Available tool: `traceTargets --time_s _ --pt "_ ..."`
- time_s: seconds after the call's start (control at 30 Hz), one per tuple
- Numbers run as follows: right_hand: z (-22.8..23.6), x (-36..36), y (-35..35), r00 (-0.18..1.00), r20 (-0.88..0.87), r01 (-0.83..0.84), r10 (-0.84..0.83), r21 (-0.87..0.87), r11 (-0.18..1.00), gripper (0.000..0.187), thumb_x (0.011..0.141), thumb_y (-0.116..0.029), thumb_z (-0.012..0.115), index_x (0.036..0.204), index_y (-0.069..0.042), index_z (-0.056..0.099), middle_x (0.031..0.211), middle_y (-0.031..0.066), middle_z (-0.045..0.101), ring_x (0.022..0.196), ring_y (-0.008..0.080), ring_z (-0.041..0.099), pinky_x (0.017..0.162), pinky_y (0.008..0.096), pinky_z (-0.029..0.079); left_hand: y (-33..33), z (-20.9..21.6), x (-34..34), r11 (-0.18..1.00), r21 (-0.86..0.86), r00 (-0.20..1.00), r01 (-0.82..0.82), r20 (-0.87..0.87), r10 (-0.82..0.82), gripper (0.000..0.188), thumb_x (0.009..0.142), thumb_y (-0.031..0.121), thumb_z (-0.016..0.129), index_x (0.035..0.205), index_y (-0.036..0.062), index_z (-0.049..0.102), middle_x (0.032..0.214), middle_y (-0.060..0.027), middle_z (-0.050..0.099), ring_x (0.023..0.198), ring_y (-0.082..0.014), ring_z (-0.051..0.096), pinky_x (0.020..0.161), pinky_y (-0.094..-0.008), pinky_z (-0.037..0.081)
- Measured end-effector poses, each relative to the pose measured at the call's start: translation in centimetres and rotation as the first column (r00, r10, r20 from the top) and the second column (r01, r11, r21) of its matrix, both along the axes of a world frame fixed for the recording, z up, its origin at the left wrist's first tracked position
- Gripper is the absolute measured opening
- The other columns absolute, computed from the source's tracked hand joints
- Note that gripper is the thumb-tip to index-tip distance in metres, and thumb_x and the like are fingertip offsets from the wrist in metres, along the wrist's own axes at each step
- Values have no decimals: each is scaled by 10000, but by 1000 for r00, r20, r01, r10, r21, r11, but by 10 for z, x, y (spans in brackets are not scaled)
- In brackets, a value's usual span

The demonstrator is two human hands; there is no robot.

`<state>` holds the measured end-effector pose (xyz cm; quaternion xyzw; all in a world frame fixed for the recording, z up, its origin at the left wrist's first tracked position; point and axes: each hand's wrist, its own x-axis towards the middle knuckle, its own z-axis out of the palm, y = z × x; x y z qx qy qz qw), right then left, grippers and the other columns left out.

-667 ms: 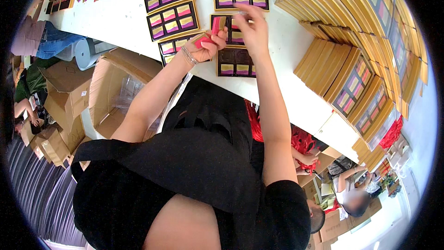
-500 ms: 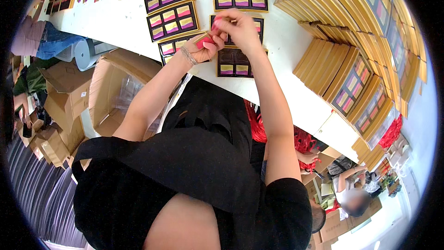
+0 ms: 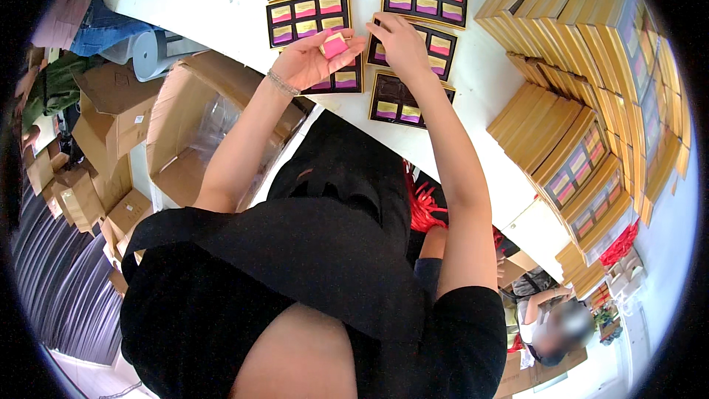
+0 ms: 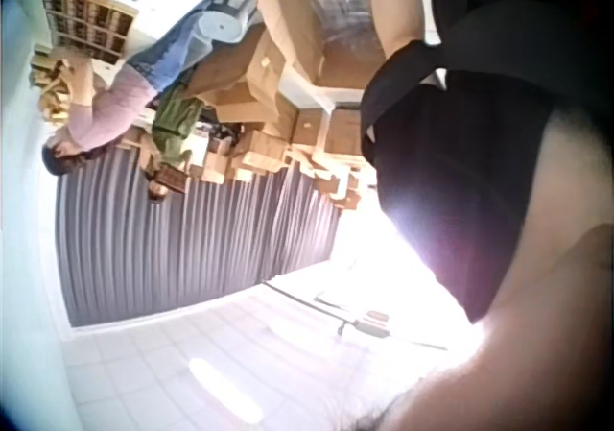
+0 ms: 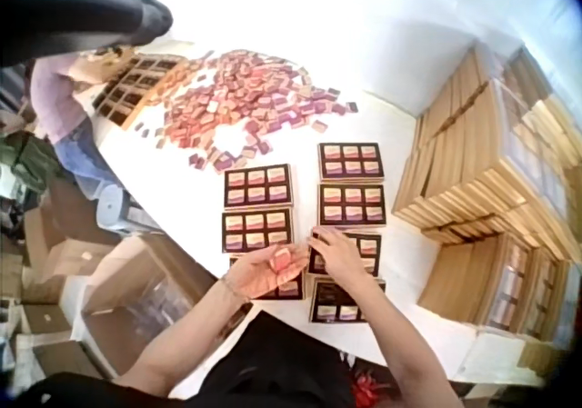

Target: The person places small pink and gold wrapped chocolates into open chocolate box trays on a table. They then close the trays and stack the completed boxes. Another person is visible working at the same table.

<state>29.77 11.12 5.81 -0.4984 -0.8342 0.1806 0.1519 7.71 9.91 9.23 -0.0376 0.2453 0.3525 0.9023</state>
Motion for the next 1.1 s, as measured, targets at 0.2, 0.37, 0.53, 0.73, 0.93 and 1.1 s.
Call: traceTargets --time_s 0.2,0.37,0.53,0.73,0.93,1.1 --pt "-12 11 -22 982 -171 95 -77 101 990 453 811 50 503 1245 -70 558 1324 108 535 1261 272 476 1012 380 425 -8 -5 14 994 96 947 59 -321 -25 403 991 266 478 1265 -29 478 1215 -196 578 1094 -318 610 868 -346 568" --pt "32 2 -51 389 -605 -9 -694 -756 654 279 886 -83 622 1157 -23 589 1069 86 633 959 157 617 857 277 492 -20 -3 38 946 193 817 261 -566 -110 387 953 282 574 1163 -43 558 998 -103 646 842 -180 679 636 -228 579" --pt "28 53 -92 190 -537 291 -822 -769 569 83 865 -57 646 931 -23 609 861 33 629 776 107 606 637 241 541 -48 -12 68 783 183 397 595 -914 -88 292 922 245 609 1078 16 517 913 -60 577 785 -140 624 639 -250 549" --pt "16 80 -133 169 -504 204 -847 -823 531 93 888 -74 627 965 -31 598 873 42 631 772 120 622 632 244 546 -71 -33 82 695 336 411 636 -909 63 259 822 163 701 938 7 531 801 -60 566 726 -146 630 606 -277 522" --pt "31 68 -128 18 -463 51 -886 -885 463 107 930 -83 573 1008 -10 567 1016 107 632 971 238 651 770 315 552 -56 -8 75 752 329 306 571 -936 177 275 800 272 757 745 64 586 584 22 530 494 -91 513 440 -248 404" --pt "19 74 -132 -93 -496 43 -863 -868 495 114 920 -30 570 1024 11 589 1061 94 623 1041 220 610 867 315 504 50 2 -26 865 420 300 277 -892 337 201 811 265 714 874 75 691 715 20 626 553 -52 502 482 -221 407"
